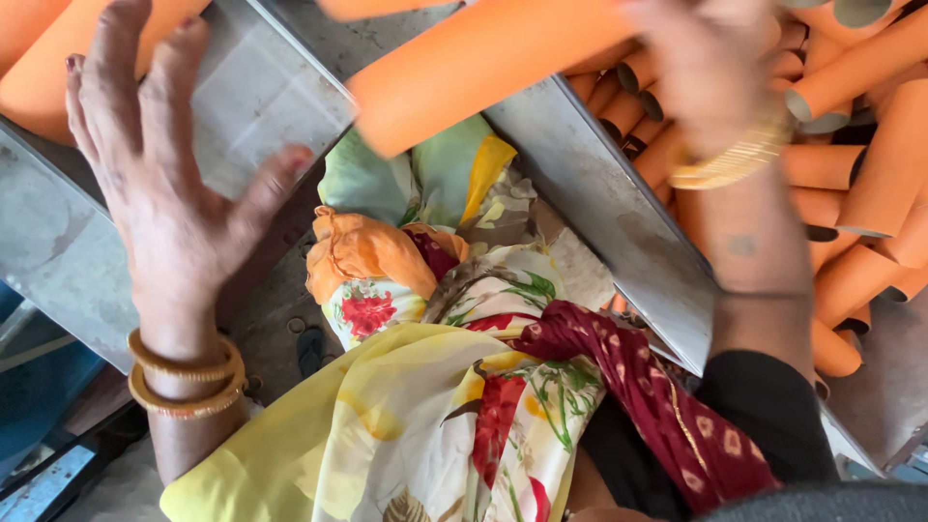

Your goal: The person sits on the floor and repeatedly picks up orange paper tubes from a large pile, briefly inspects them, and places them into a metal tray. The person handles the tubes one at a time, maintaining a steady rhythm.

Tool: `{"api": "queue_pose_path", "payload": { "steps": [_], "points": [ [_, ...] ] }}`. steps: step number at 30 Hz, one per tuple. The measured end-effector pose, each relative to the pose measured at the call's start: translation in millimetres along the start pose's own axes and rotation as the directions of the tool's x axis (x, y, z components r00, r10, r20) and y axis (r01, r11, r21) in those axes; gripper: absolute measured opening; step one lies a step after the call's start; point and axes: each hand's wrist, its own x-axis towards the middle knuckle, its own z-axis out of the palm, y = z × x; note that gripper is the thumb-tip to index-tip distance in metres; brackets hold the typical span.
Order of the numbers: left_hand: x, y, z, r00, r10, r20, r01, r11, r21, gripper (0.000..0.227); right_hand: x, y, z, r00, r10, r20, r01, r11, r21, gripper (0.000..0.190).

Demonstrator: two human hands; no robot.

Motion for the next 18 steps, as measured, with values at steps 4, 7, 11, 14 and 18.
{"api": "queue_pose_path", "payload": {
  "steps": [4,7,11,14,18],
  "points": [
    [7,20,-9,0.996,0.064,0.066,-0.068,0.995,0.068,0.101,38,38,137,0.937,-0.052,0.345,-0.09,0.92,0.383,0.019],
    [13,9,2,0.986,-0.031,0.161,0.003,0.985,0.174,0.112,58,64,238,0.911,0.06,0.409,-0.258,0.855,0.449,0.038],
    [11,-26,20,0.962,-0.171,0.214,0.111,0.958,0.266,0.122,68,69,293,0.871,-0.02,0.491,-0.063,0.986,0.152,0.086],
    [5,-51,27,0.964,-0.187,0.188,0.122,0.942,0.313,0.112,60,49,269,0.832,-0.393,0.391,0.406,0.912,0.052,0.1],
    [-3,-79,31,0.982,-0.106,0.153,0.033,0.91,0.414,0.109,32,18,211,0.821,-0.249,0.515,0.437,0.854,-0.284,0.083]
  ]
}}
